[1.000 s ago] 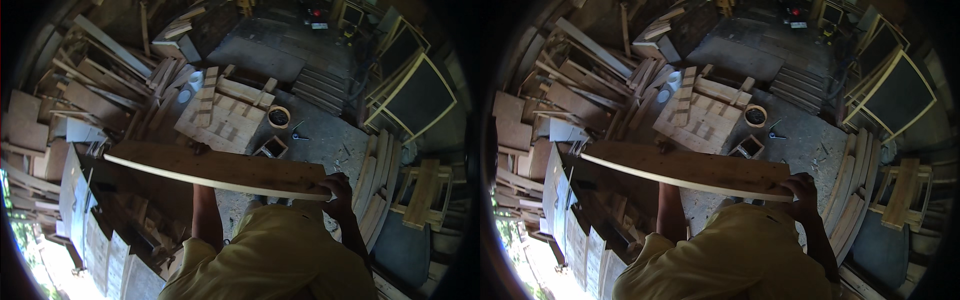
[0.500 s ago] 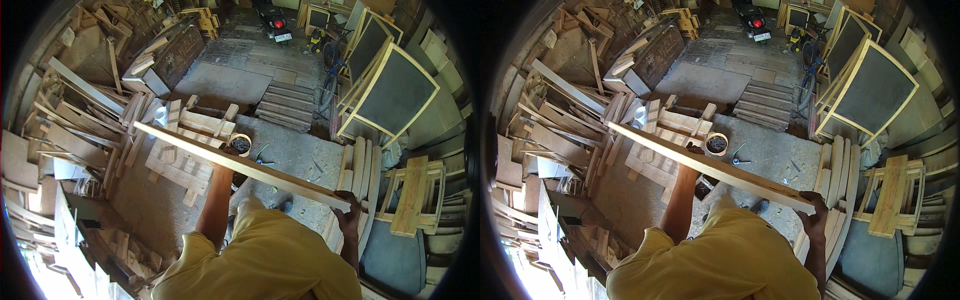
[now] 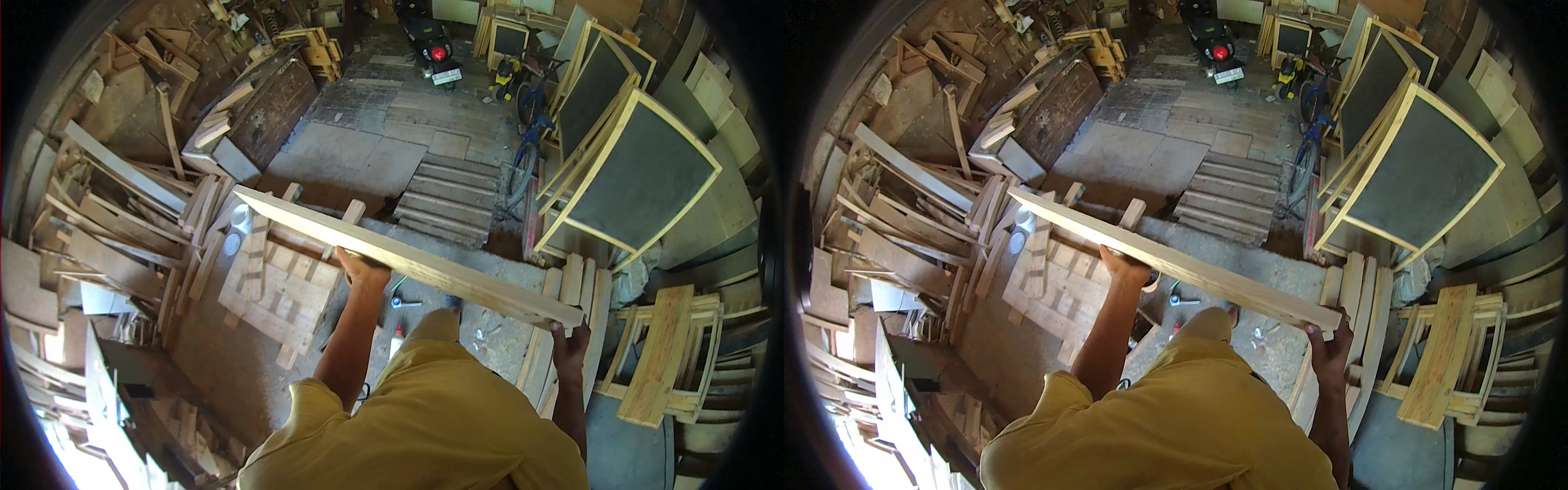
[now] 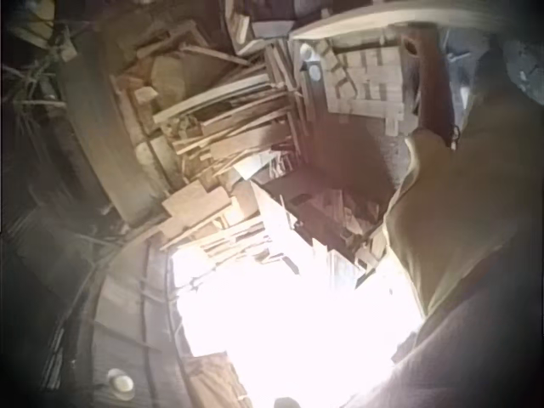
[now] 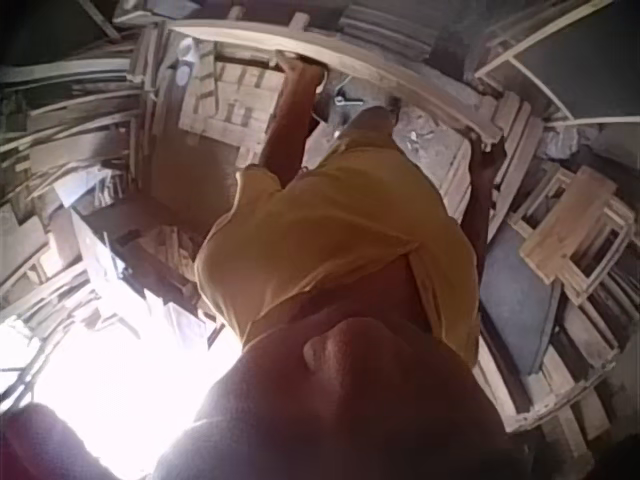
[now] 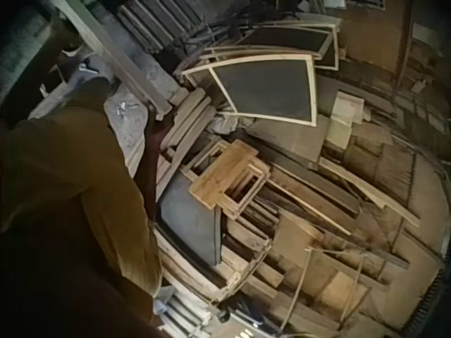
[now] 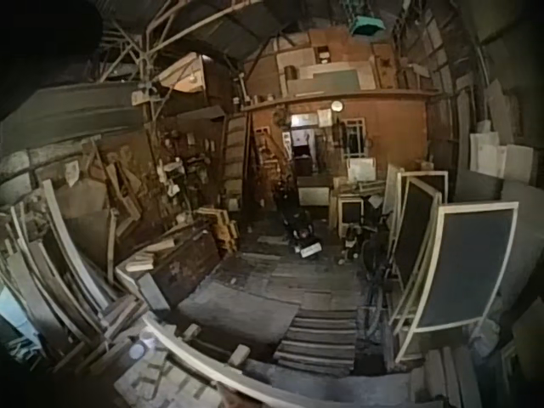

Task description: The person picks up wooden planks and places them on a workbench, then retrieves small wooden blocks from a pile and positions them on the bench. The person aligns the planks and blocks to form a structure.

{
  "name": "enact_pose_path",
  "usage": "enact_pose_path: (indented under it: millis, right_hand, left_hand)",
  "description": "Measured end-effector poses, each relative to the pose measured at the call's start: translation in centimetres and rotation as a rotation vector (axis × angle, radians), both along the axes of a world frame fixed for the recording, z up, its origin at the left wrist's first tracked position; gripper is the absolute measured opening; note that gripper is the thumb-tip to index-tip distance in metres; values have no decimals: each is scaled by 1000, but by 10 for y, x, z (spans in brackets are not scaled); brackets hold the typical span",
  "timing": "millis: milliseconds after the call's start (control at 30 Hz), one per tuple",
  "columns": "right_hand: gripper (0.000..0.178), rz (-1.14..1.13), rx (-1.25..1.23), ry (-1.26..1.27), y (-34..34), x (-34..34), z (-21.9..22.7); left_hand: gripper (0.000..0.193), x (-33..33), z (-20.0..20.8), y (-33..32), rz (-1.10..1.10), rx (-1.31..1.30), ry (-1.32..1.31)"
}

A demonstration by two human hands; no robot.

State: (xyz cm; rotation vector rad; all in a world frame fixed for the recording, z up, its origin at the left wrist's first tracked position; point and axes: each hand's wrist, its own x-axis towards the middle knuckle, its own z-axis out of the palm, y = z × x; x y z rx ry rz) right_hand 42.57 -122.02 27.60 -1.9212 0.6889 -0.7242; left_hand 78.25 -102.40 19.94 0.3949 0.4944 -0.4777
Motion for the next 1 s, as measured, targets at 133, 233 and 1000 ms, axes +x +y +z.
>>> enact_pose_path:
  millis: [133, 233, 1000]
  right_hand:
    - [33, -144, 115, -200, -72, 103, -6]
    - [41, -192, 297, -193, -146, 171, -24]
    - [44, 187, 702, 419, -506, 544, -208]
  left_hand:
    - [71, 59, -74, -54, -64, -92, -203]
    - [66, 109, -94, -106, -87, -101, -254]
    - [44, 368, -120, -283, 48, 514, 74]
